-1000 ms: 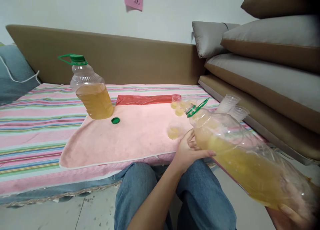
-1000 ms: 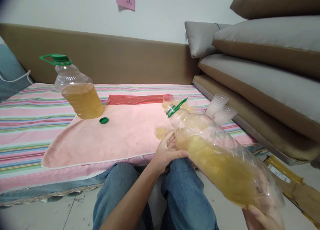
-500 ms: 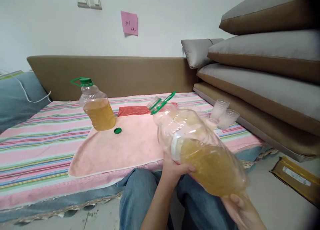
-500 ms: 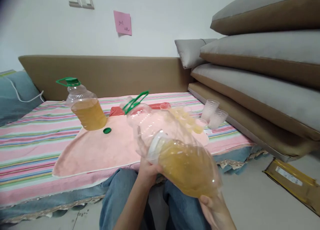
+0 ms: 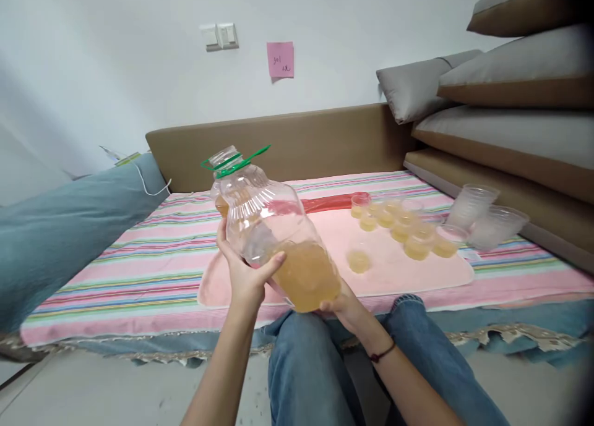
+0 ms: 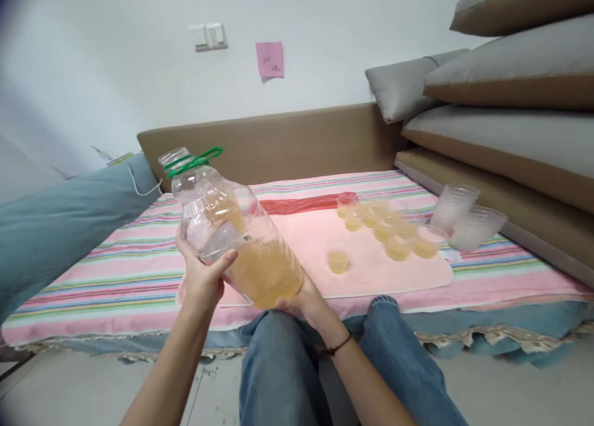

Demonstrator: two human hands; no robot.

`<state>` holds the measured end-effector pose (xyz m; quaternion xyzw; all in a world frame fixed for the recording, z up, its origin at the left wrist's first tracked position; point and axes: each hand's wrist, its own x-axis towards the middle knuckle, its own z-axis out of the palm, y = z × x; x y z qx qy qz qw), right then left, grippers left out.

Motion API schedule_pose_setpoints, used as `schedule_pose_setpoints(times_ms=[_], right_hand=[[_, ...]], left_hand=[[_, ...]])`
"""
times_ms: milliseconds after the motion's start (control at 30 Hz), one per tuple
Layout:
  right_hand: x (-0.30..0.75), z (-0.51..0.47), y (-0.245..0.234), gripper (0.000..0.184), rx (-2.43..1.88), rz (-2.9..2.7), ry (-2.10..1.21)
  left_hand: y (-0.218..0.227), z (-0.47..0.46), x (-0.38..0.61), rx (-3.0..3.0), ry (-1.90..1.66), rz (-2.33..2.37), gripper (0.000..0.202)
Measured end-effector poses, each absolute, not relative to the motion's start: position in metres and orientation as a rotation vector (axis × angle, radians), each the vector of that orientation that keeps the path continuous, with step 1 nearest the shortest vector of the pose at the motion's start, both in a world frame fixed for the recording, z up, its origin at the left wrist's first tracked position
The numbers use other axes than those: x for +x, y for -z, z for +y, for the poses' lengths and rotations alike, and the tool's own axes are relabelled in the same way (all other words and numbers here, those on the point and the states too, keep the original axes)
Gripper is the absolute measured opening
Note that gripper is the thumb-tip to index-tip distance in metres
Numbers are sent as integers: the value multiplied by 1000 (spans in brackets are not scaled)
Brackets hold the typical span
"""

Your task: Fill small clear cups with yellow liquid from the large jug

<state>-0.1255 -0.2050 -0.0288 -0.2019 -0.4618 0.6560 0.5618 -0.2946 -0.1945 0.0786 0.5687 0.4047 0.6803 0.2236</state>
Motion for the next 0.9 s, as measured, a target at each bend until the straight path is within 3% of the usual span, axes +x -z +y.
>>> schedule_pose_setpoints(times_ms=[200,400,500,767,900], right_hand=[[-174,-140,48,116,-581,-1290,-1253],[-213,-113,40,83,-657,-1481,-1094],[-228,-108,37,78,-762,-1555,-936],[-259,-110,56,113,-1033,-1573,-594],[-257,-117,55,120,-1027,-1620,-560]], left_hand=[[-80,-161,-339,1650,-1740,1229,127],[-69,-131,-376,1739,-1598,1293,130],[-67,-117,-394,1787,-1566,1292,132],[-68,-97,-441,1743,-1272,1268,126],[-72,-100,-444,1676,-1210,1316,127]])
